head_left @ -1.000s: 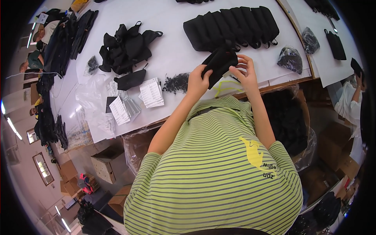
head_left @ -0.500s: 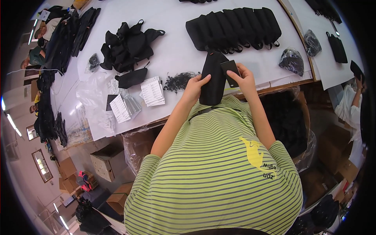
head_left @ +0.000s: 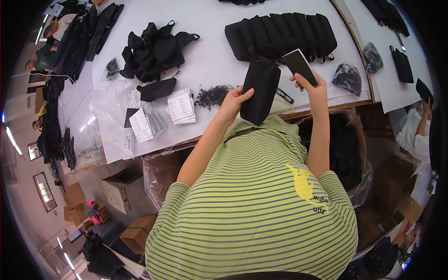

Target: The worker is assembling and inspecting black fabric pouches, inserting components and snipping loose threads in a factory setting.

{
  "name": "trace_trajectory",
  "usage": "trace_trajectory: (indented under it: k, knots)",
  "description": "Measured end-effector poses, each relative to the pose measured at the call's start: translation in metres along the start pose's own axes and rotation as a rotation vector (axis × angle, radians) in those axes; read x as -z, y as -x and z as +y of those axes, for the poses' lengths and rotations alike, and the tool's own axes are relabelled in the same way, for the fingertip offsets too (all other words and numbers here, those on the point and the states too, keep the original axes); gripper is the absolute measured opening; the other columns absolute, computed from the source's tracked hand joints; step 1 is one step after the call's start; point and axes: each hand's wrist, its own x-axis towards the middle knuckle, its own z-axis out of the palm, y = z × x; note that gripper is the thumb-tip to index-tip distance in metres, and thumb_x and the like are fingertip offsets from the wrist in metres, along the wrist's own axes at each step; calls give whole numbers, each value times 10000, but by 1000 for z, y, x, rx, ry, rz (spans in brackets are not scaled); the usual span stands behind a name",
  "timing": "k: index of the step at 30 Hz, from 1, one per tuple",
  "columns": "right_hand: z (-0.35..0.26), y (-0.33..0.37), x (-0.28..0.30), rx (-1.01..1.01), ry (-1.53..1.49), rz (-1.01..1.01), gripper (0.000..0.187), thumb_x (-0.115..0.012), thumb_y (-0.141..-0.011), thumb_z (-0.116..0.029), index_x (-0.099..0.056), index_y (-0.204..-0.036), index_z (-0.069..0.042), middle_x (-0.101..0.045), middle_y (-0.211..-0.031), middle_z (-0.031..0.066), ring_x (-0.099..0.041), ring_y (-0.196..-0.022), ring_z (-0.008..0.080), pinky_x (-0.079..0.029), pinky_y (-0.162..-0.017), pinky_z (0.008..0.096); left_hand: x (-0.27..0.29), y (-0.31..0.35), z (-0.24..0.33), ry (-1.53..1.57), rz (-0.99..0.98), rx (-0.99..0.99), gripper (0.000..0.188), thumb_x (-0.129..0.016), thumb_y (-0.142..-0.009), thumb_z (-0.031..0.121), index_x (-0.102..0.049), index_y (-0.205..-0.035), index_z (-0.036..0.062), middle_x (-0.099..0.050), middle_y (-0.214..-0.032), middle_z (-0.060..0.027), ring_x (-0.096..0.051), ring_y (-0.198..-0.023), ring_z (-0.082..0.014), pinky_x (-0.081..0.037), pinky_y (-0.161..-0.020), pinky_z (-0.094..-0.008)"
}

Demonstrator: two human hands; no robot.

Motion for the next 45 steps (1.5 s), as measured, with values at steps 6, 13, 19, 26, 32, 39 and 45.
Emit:
trace_trajectory:
  k: [6, 13, 19, 26, 32, 39, 45]
  knots:
    - [-6, -16, 9, 35, -467, 229, 96, -665, -840, -130, -637, -834, -38, -633, -734, 54, -536, -640, 94, -379, -572, 221, 1, -1, 1, -33, -99, -22, 259, -619, -887, 224, -600, -1027, 7, -643, -888, -4, -565, -805, -78, -414, -771, -214]
    - [-22, -35, -9, -50, -1014, 261, 223, -546, -922, -298, -576, -854, -88, -540, -701, 15, -432, -560, 128, -338, -531, 259, -21, 17, 21, -668, 25, -339, 226, -662, -830, 208, -598, -911, 7, -628, -801, -55, -547, -708, -97, -427, -637, -247]
    - [-4, -34, -9, -297, -706, 271, 348, -515, -913, -413, -608, -906, -77, -497, -549, 6, -472, -501, 100, -362, -431, 217, -36, 36, 38, -966, 114, -600, 213, -673, -792, 162, -608, -919, 5, -598, -746, -117, -560, -667, -224, -440, -619, -302]
    - [-3, -22, -34, -277, -299, 451, 407, -611, -850, -456, -616, -715, -72, -503, -523, 0, -453, -405, 90, -380, -406, 221, -35, 41, 43, -1066, 133, -668, 193, -679, -776, 144, -615, -911, 22, -567, -730, -122, -536, -632, -264, -429, -578, -327]
    - [4, -21, -40, -207, -284, 513, 434, -621, -854, -447, -561, -625, -83, -425, -519, -62, -356, -433, 26, -237, -405, 197, -38, 44, 47, -1108, 137, -647, 194, -677, -775, 149, -615, -908, 22, -568, -731, -122, -535, -634, -274, -434, -583, -333]
    - [-2, -27, -10, 18, -224, 550, 360, -653, -858, -365, -576, -650, -81, -376, -519, -100, -245, -435, 2, -179, -409, 205, -19, 52, 53, -1282, 139, -543, 197, -675, -764, 164, -628, -898, 27, -589, -766, -104, -554, -757, -283, -452, -669, -363]
    - [-17, -24, -18, 211, 94, 202, 294, -703, -831, -231, -573, -644, -44, -350, -521, -113, -225, -491, -12, -135, -441, 218, -11, 54, 55, -1359, -85, -465, 229, -665, -778, 169, -637, -942, 12, -588, -1011, -112, -553, -930, -290, -439, -844, -359]
